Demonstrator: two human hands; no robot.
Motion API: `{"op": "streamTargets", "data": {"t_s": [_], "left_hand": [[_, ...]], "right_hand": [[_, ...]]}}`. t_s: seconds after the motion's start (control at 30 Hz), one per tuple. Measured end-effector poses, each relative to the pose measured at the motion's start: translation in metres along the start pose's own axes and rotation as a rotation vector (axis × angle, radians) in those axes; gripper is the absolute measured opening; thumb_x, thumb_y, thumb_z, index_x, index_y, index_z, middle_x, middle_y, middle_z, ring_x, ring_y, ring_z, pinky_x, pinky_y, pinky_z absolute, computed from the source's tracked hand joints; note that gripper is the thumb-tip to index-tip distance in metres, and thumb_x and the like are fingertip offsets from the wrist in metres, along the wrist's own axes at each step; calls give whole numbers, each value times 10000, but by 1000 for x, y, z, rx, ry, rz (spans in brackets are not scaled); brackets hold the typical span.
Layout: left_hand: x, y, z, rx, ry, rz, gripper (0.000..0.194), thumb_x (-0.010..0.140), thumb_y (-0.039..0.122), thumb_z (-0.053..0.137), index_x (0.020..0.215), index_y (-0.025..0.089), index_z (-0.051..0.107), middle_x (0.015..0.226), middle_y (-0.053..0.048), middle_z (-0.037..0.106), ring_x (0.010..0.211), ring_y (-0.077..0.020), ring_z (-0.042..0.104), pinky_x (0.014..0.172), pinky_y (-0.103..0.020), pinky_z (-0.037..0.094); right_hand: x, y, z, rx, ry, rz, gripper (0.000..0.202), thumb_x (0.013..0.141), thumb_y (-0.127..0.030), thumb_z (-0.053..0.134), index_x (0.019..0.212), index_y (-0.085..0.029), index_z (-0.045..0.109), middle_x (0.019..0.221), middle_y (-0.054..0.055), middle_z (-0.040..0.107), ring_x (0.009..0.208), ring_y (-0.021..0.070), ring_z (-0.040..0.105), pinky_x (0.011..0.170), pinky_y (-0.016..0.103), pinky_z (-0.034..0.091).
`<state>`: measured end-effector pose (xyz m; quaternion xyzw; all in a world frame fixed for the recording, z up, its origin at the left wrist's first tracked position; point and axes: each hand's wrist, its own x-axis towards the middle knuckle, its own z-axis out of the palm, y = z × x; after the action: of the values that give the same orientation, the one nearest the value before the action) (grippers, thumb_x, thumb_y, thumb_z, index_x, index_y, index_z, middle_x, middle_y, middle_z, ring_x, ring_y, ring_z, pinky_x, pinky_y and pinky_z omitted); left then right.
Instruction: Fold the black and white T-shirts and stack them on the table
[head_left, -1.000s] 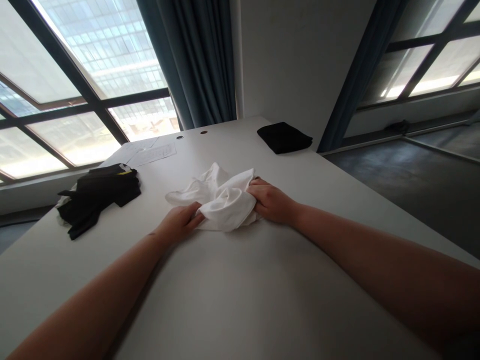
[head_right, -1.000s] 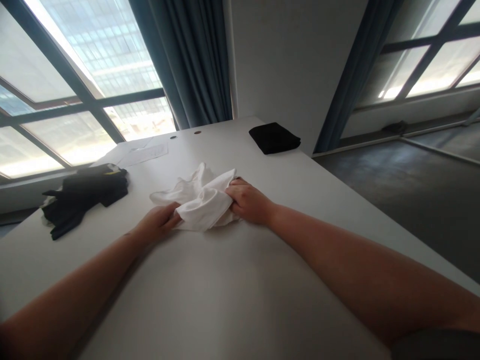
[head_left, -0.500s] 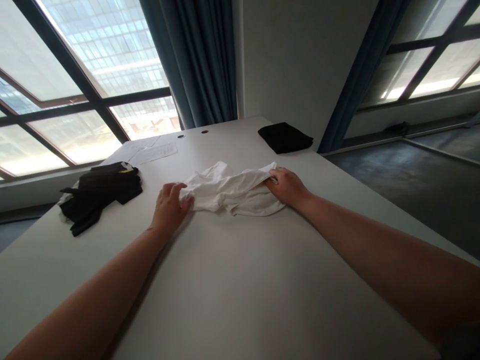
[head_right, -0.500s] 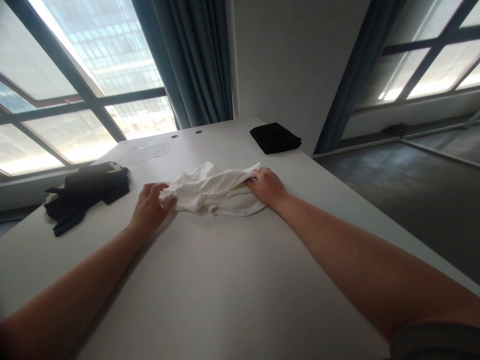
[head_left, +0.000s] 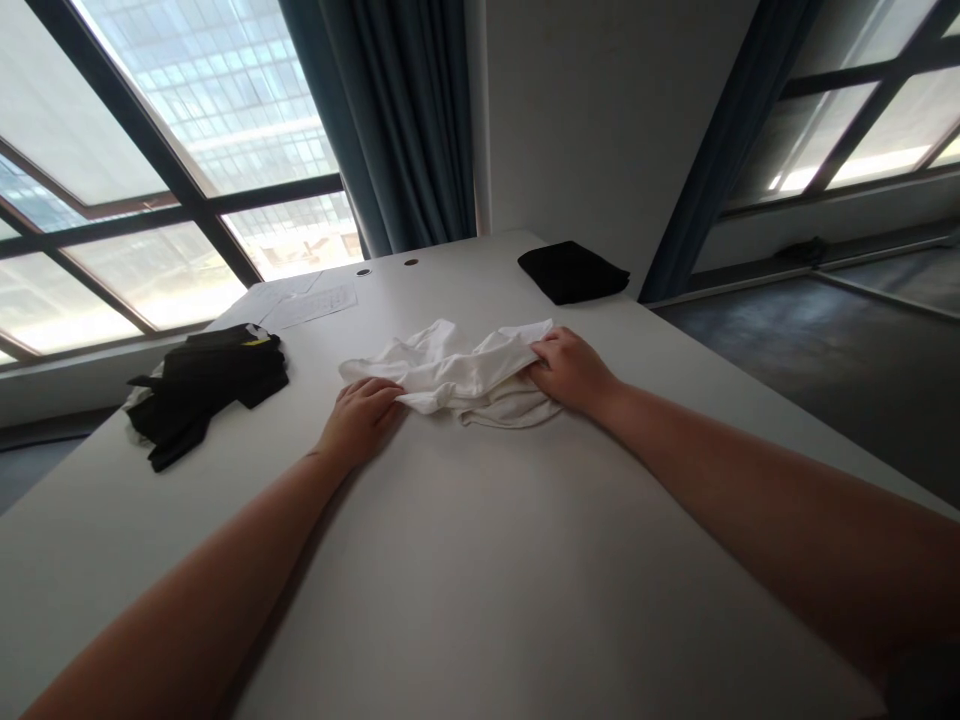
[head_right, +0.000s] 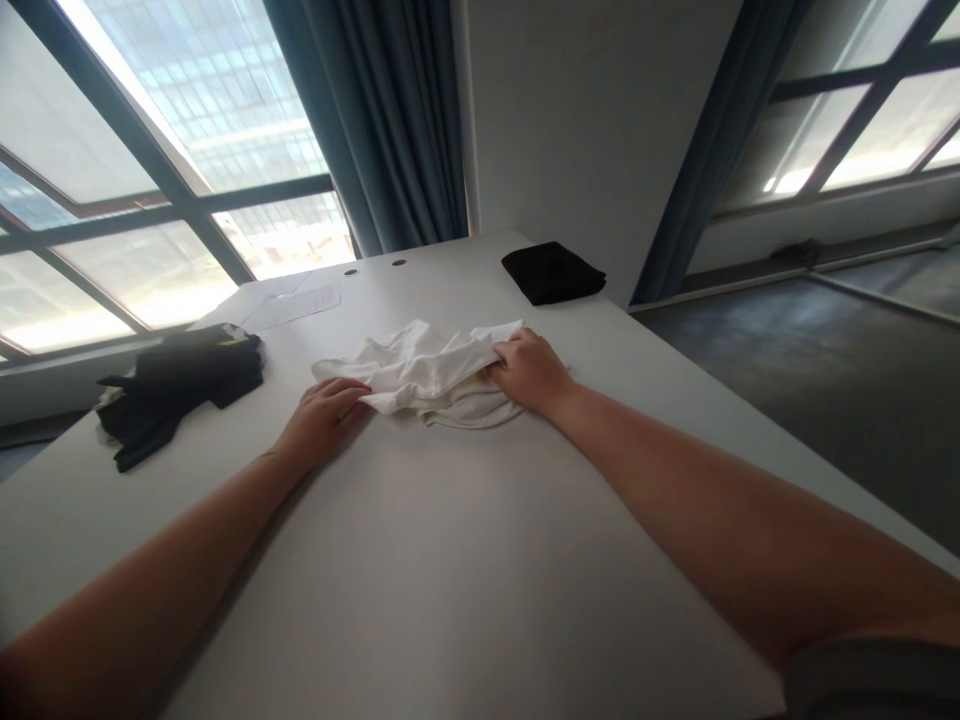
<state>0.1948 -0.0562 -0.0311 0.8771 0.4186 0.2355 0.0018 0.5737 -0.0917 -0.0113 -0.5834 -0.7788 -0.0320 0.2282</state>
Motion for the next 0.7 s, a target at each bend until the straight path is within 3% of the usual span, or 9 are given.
{"op": "streamTargets", "data": {"t_s": [0.13, 0.23, 0.3, 0.37, 0.43, 0.53, 0.63, 0.7], "left_hand": [[0, -3, -6, -180, 154, -100, 392, 1035, 467, 466, 1159, 216, 740, 1181, -105, 770, 1138, -293, 683, 1051, -436, 492], [-4, 1, -9, -305, 269, -228, 369, 1040, 484, 469, 1130, 207, 696, 1054, -78, 757, 964, -248, 683, 872, -364, 525], [-9, 4, -11, -339, 314, -272, 354, 1051, 490, 444, 1023, 210, 658, 879, -41, 705, 807, -210, 630, 736, -320, 496], [-12, 5, -14, -307, 283, -263, 362, 1052, 501, 421, 919, 223, 609, 727, -2, 614, 677, -182, 553, 642, -298, 440], [-14, 5, -19, -229, 154, -178, 356, 1006, 550, 479, 884, 232, 584, 650, 21, 561, 597, -172, 505, 599, -295, 397], [-13, 3, -26, -79, -25, -40, 429, 852, 649, 644, 952, 234, 610, 660, 12, 605, 585, -196, 548, 601, -307, 395], [-10, 8, -30, 81, -35, -42, 476, 812, 641, 677, 1050, 231, 634, 786, -39, 696, 699, -256, 652, 659, -332, 445], [-8, 15, -31, 200, -7, -105, 355, 861, 541, 635, 1050, 241, 643, 890, -62, 736, 785, -279, 692, 700, -345, 462]], "right_hand": [[-6, -23, -20, -44, -77, -118, 292, 962, -326, 549, 828, -142, 733, 937, 179, 741, 957, 305, 664, 923, 401, 462], [-11, -34, -32, 163, -274, -203, 354, 961, -435, 568, 722, -188, 653, 722, 75, 681, 707, 219, 610, 718, 338, 429], [-14, -35, -38, 407, -472, -185, 431, 949, -544, 587, 685, -204, 607, 617, 14, 616, 591, 169, 553, 620, 304, 391], [-15, -30, -42, 684, -708, -114, 491, 916, -643, 621, 695, -204, 604, 567, -14, 591, 531, 147, 540, 561, 279, 388], [-16, -21, -42, 904, -880, -25, 539, 864, -710, 677, 716, -195, 624, 537, -18, 590, 493, 141, 543, 515, 262, 396], [-16, -2, -36, 1068, -872, 102, 577, 784, -735, 773, 729, -171, 667, 513, -14, 590, 454, 121, 517, 454, 236, 362], [-14, 17, -28, 1150, -717, 227, 569, 735, -705, 847, 720, -157, 694, 520, -12, 589, 449, 100, 484, 428, 221, 335], [-11, 26, -25, 1206, -609, 291, 545, 713, -668, 887, 708, -156, 699, 541, -12, 594, 465, 95, 481, 438, 220, 362]]}}
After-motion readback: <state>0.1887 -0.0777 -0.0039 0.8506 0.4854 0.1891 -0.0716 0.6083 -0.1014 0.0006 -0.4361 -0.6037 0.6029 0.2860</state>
